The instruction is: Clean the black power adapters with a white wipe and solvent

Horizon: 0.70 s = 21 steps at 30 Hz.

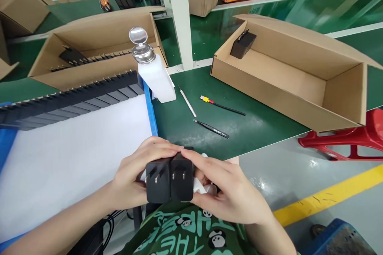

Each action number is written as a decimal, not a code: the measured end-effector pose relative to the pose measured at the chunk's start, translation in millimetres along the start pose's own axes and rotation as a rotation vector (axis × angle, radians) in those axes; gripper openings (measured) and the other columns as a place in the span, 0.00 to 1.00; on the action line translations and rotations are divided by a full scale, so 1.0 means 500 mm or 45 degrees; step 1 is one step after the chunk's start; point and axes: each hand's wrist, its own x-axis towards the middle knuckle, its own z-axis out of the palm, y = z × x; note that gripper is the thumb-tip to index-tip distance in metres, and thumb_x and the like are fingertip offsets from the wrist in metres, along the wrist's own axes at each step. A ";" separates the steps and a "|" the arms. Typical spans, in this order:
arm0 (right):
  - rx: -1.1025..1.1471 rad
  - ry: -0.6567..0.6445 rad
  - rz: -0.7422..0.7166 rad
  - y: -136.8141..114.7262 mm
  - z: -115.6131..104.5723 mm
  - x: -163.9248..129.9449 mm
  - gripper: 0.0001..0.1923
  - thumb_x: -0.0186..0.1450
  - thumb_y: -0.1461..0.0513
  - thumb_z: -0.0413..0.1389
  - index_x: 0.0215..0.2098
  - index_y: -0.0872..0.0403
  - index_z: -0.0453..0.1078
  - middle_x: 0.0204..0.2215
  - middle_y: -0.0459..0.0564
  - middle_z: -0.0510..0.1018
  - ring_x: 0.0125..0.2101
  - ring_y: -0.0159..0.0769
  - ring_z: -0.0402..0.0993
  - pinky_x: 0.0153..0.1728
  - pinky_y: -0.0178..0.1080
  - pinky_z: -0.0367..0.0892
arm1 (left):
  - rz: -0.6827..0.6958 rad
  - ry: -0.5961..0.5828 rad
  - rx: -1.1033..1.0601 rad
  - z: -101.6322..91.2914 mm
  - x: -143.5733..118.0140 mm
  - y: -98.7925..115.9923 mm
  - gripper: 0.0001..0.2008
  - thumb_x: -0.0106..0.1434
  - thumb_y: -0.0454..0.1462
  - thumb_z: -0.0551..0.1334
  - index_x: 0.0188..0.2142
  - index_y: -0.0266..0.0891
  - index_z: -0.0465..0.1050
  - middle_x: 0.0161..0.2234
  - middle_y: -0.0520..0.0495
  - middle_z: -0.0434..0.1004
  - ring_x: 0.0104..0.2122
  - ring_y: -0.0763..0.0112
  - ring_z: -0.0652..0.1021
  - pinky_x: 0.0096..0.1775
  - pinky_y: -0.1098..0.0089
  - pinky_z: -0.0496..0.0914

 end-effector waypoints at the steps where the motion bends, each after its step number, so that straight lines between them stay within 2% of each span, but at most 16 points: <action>1: -0.006 -0.002 0.005 0.000 0.001 -0.001 0.34 0.68 0.66 0.58 0.69 0.47 0.55 0.26 0.39 0.69 0.25 0.26 0.66 0.26 0.28 0.66 | 0.002 0.003 -0.003 0.001 0.000 0.000 0.28 0.63 0.41 0.71 0.58 0.37 0.65 0.48 0.35 0.81 0.43 0.62 0.81 0.43 0.61 0.74; 6: 0.000 0.000 0.018 0.001 0.004 -0.004 0.34 0.68 0.65 0.59 0.69 0.46 0.55 0.26 0.39 0.68 0.24 0.25 0.65 0.25 0.27 0.64 | -0.037 0.006 -0.010 0.005 -0.004 -0.001 0.29 0.62 0.43 0.71 0.59 0.39 0.66 0.46 0.38 0.81 0.42 0.63 0.80 0.42 0.63 0.72; 10: 0.056 -0.021 0.070 0.012 0.010 -0.001 0.35 0.68 0.64 0.60 0.70 0.46 0.55 0.26 0.39 0.67 0.24 0.25 0.63 0.24 0.28 0.64 | -0.131 -0.006 -0.034 0.009 -0.009 -0.007 0.29 0.60 0.44 0.72 0.57 0.41 0.67 0.45 0.41 0.81 0.41 0.63 0.78 0.43 0.63 0.73; 13: 0.111 -0.059 0.201 0.031 0.006 -0.001 0.34 0.67 0.62 0.61 0.69 0.48 0.57 0.27 0.40 0.67 0.24 0.25 0.62 0.24 0.27 0.65 | -0.318 -0.056 -0.001 0.017 -0.013 -0.021 0.28 0.55 0.41 0.74 0.53 0.42 0.69 0.46 0.42 0.80 0.45 0.60 0.78 0.47 0.59 0.72; 15: 0.131 -0.061 0.322 0.046 -0.009 0.002 0.30 0.68 0.60 0.60 0.67 0.51 0.62 0.28 0.42 0.70 0.25 0.26 0.64 0.24 0.28 0.67 | -0.499 -0.084 0.045 0.027 -0.014 -0.032 0.26 0.53 0.39 0.74 0.50 0.42 0.69 0.46 0.43 0.80 0.45 0.57 0.79 0.49 0.56 0.72; 18: 0.025 0.127 0.398 0.060 -0.050 0.029 0.20 0.67 0.57 0.61 0.56 0.53 0.74 0.34 0.50 0.77 0.28 0.30 0.72 0.27 0.31 0.73 | -0.637 -0.095 0.090 0.046 -0.012 -0.045 0.26 0.47 0.39 0.75 0.45 0.42 0.71 0.44 0.45 0.81 0.44 0.54 0.80 0.52 0.50 0.70; 21: -0.079 0.411 0.240 0.051 -0.094 0.108 0.12 0.65 0.57 0.63 0.46 0.51 0.78 0.36 0.51 0.79 0.29 0.32 0.74 0.27 0.31 0.73 | -0.645 -0.093 0.132 0.059 -0.006 -0.051 0.28 0.42 0.38 0.78 0.42 0.43 0.72 0.41 0.47 0.82 0.40 0.55 0.81 0.55 0.46 0.68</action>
